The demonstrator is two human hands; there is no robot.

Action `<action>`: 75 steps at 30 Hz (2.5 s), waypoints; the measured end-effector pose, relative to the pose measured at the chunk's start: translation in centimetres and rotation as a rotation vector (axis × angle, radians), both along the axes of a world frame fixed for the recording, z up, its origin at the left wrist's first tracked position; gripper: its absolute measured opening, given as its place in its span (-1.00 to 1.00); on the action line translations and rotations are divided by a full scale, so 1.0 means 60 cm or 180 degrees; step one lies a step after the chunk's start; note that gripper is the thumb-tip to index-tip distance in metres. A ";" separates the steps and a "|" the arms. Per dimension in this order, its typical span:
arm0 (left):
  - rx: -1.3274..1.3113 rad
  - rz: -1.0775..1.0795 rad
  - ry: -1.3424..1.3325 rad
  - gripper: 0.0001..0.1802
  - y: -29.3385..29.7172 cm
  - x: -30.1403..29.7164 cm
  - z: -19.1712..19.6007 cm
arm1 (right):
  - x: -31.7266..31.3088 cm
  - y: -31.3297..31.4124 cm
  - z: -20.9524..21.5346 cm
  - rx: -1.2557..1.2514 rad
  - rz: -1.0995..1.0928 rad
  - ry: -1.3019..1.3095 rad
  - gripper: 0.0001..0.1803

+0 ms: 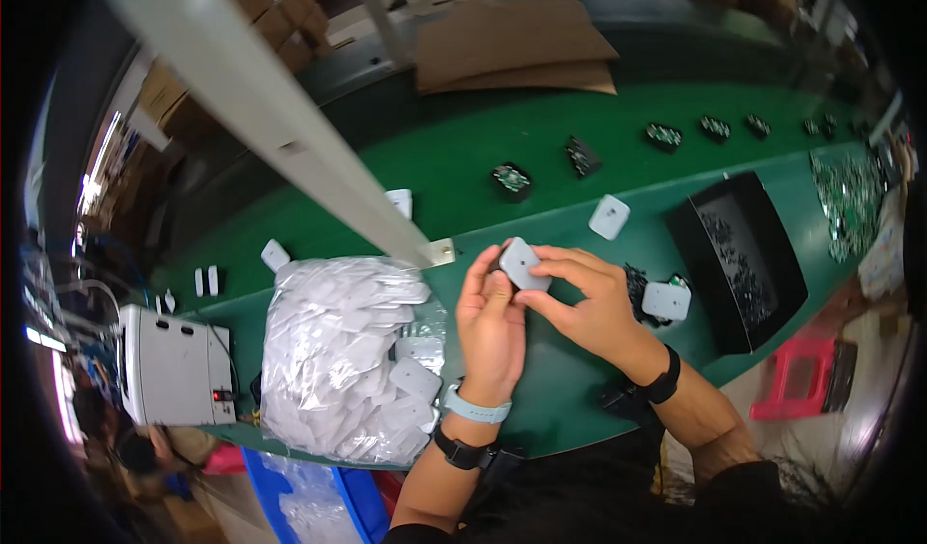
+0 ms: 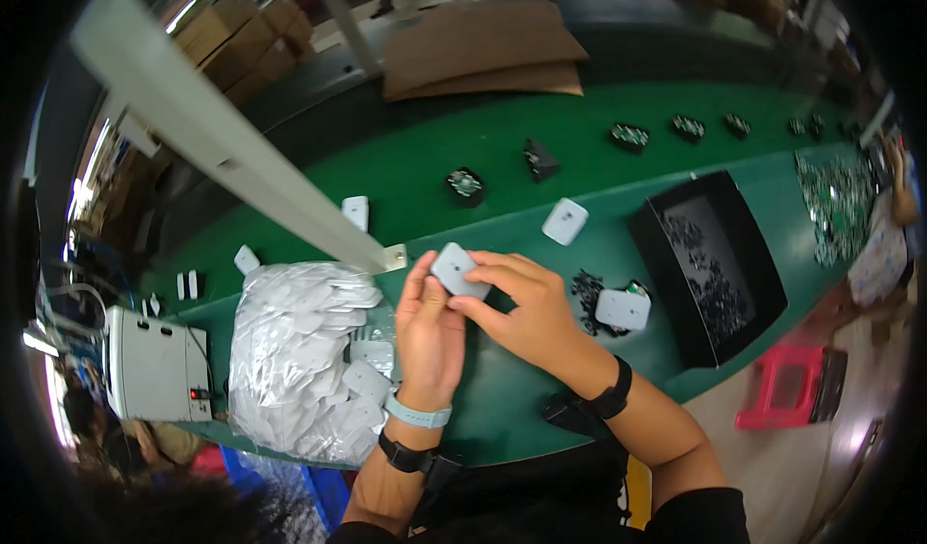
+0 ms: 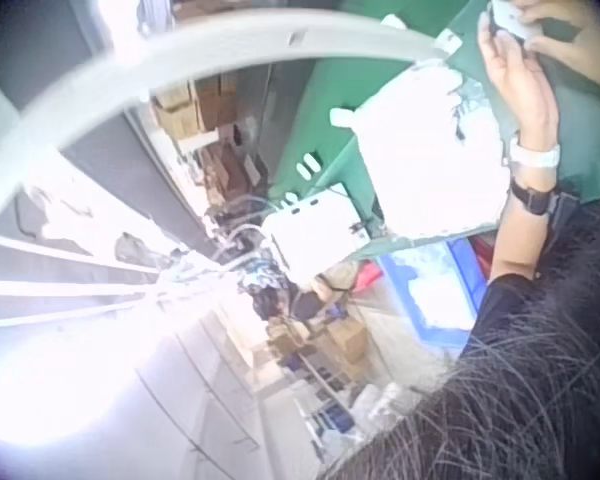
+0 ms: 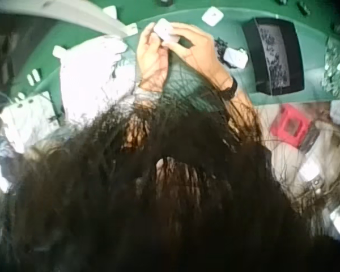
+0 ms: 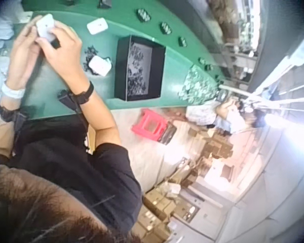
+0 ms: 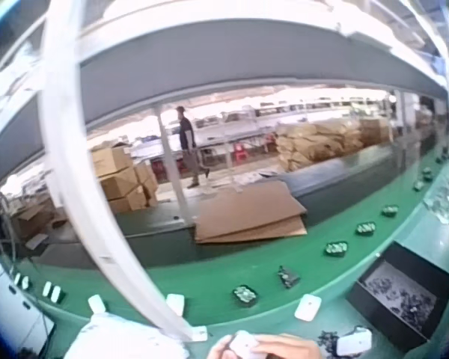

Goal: The person assembles small electronic devices by hand at a green workbench. They pick up white plastic casings, insert small black components, place green circuit boards inside, and close the units. The finished devices are placed on the table.

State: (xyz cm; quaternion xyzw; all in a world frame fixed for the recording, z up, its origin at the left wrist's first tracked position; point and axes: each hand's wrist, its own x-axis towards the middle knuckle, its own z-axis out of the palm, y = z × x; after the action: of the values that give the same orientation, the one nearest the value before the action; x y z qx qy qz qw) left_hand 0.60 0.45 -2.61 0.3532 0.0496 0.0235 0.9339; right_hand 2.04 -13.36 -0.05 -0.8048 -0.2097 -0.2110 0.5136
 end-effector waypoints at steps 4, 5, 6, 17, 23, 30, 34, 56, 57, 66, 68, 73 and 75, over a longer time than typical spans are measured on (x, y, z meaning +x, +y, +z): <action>-0.0229 0.0173 -0.0013 -0.66 0.005 0.004 -0.004 | 0.017 0.013 0.007 -0.0009 0.0272 0.0478 -0.68; -0.0164 0.0207 -0.0072 -0.64 0.005 0.004 0.000 | 0.023 0.016 0.008 0.0071 0.0322 0.0700 -0.69; 0.0104 0.0361 -0.0103 -0.60 0.004 0.008 -0.005 | 0.036 0.019 -0.002 0.0334 0.0446 0.0824 -0.69; 0.2092 0.2244 -0.0892 -0.62 0.036 -0.005 0.029 | 0.243 0.199 -0.053 -0.1542 -0.0317 0.0431 -0.63; 0.1988 0.2213 -0.0860 -0.81 0.039 0.000 0.027 | 0.249 0.212 -0.084 -0.2464 -0.0313 0.0568 -0.68; 0.2616 0.1872 -0.0540 -0.79 0.049 0.005 0.021 | 0.172 0.081 0.080 -0.0904 -0.0196 -0.0047 -0.82; 0.3097 0.1829 -0.0496 -0.72 0.065 0.014 0.017 | 0.132 -0.005 0.083 -0.1067 0.0155 0.0475 -0.88; 0.6906 0.0307 -0.0044 -0.48 0.174 -0.168 0.052 | 0.061 0.011 -0.078 -0.1860 0.0674 0.0086 -0.87; 0.7110 0.0272 -0.0069 -0.45 0.173 -0.171 0.044 | 0.062 0.010 -0.074 -0.1853 0.0694 0.0052 -0.87; 0.6786 0.0184 -0.0231 -0.33 0.163 -0.184 0.067 | 0.048 0.002 -0.067 -0.1473 0.0827 -0.0066 -0.86; 0.6013 0.0482 -0.0512 -0.32 0.156 -0.188 0.068 | 0.054 -0.002 -0.070 -0.1390 0.0884 0.0057 -0.85; 0.1852 0.0029 -0.0097 -0.08 0.096 -0.183 0.034 | 0.055 0.000 -0.068 -0.1429 0.0914 0.0315 -0.84; 0.1078 -0.0239 0.0050 -0.04 0.089 -0.177 0.013 | 0.051 0.004 -0.072 -0.1380 0.0887 0.0207 -0.86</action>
State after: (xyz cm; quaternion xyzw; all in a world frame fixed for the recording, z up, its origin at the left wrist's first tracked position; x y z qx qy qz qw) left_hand -10.00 5.77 -1.80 0.5073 0.0390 -0.0062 0.8609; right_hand 5.11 -13.12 -4.35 -0.8658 -0.3422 -0.0623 0.3597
